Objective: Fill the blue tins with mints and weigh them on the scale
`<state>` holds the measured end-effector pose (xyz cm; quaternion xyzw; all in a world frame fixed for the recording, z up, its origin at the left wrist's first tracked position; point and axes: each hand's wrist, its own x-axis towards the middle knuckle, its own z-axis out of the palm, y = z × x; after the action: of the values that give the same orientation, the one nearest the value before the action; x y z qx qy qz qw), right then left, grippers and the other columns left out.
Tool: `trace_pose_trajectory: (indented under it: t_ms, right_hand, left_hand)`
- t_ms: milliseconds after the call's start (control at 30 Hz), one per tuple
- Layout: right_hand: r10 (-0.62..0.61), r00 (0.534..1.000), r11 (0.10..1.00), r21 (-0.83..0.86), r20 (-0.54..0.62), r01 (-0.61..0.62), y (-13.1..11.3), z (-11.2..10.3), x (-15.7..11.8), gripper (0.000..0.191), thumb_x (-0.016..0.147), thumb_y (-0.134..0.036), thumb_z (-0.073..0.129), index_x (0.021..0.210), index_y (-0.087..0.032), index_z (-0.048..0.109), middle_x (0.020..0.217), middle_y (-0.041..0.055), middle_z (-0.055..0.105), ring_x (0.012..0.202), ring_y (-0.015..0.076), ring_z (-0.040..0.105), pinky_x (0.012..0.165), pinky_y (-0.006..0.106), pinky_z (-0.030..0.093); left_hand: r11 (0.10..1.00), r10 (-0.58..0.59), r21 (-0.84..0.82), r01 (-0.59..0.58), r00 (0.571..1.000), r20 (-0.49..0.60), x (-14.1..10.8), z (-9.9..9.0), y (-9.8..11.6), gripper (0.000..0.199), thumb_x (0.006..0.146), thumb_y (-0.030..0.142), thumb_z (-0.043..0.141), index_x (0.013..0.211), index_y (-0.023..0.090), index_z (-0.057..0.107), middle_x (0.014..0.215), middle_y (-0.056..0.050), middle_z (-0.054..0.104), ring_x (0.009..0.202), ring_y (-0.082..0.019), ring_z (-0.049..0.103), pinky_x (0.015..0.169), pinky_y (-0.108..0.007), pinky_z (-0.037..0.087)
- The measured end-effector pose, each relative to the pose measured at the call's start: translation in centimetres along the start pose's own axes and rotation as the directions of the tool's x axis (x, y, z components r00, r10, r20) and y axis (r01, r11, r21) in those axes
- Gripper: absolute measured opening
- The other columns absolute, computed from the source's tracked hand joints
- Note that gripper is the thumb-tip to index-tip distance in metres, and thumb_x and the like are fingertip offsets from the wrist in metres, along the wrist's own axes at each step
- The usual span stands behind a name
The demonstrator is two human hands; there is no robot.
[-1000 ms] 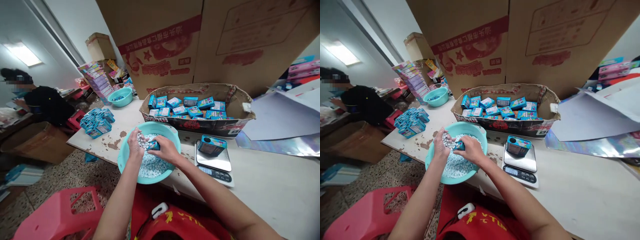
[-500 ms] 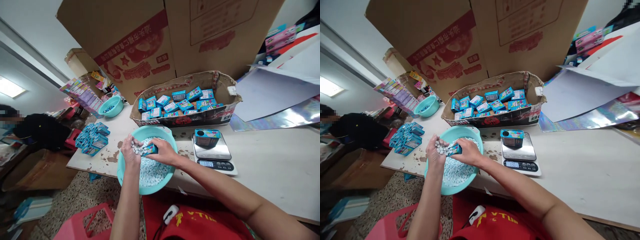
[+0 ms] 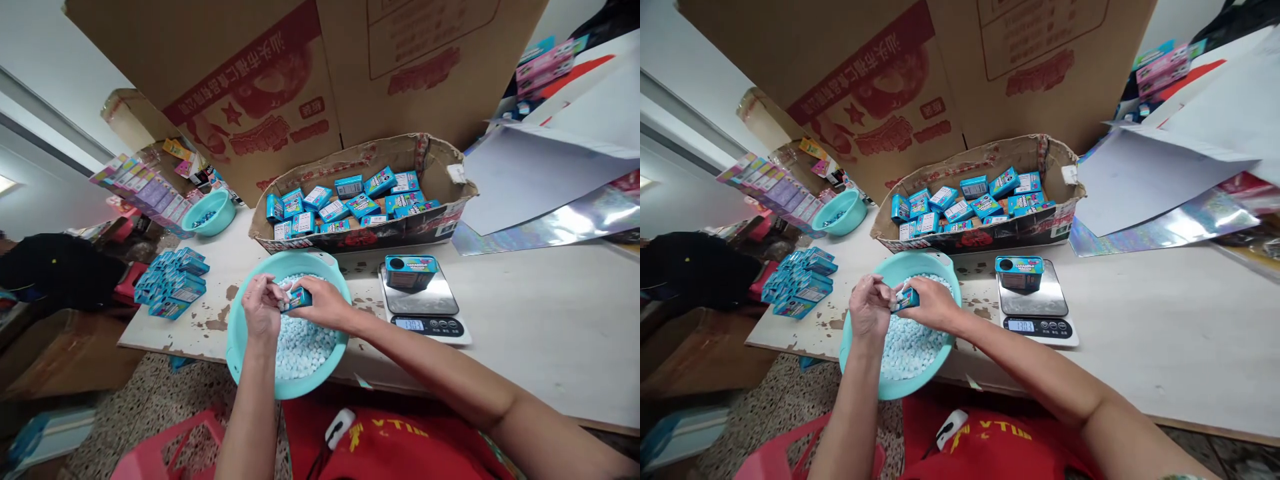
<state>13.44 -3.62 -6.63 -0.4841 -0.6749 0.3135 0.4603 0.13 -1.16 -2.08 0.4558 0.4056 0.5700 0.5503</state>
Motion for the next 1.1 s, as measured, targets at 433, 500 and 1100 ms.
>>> trace_pose_trajectory:
  t_ms: [433,500,1100]
  right_hand:
    - [-0.008,0.911,0.991,0.116,-0.412,0.061,0.3,-0.6,-0.2,0.032,0.075,-0.029,0.075,0.102,-0.02,0.061,0.099,0.0038,0.06,0.096,0.0201,0.057,0.087,0.031,0.044]
    - [-0.039,0.904,0.987,0.125,-0.427,0.102,0.3,-0.6,-0.2,0.033,0.077,-0.031,0.073,0.105,-0.02,0.059,0.103,0.0045,0.06,0.099,0.02,0.056,0.09,0.032,0.043]
    - [0.025,0.993,0.993,-0.122,0.115,-0.011,-0.1,0.4,-0.2,0.034,0.066,-0.026,0.081,0.094,-0.018,0.063,0.093,0.0038,0.063,0.088,0.0209,0.059,0.077,0.03,0.042]
  left_hand:
    - [0.295,-0.428,0.842,-0.452,0.725,0.54,-1.6,-3.0,-6.8,0.052,0.08,0.048,0.058,0.124,0.02,0.057,0.137,-0.014,0.051,0.124,-0.036,0.045,0.102,-0.049,0.037]
    - [0.231,-0.475,0.812,-0.535,0.667,0.574,-2.5,-2.0,-6.6,0.056,0.082,0.047,0.054,0.131,0.02,0.052,0.143,-0.015,0.044,0.127,-0.038,0.041,0.102,-0.053,0.035]
    - [0.981,-0.136,0.108,0.16,0.969,-0.206,-2.4,-3.5,-1.6,0.029,0.063,0.032,0.073,0.079,0.018,0.053,0.066,0.004,0.052,0.05,-0.01,0.051,0.047,-0.021,0.04]
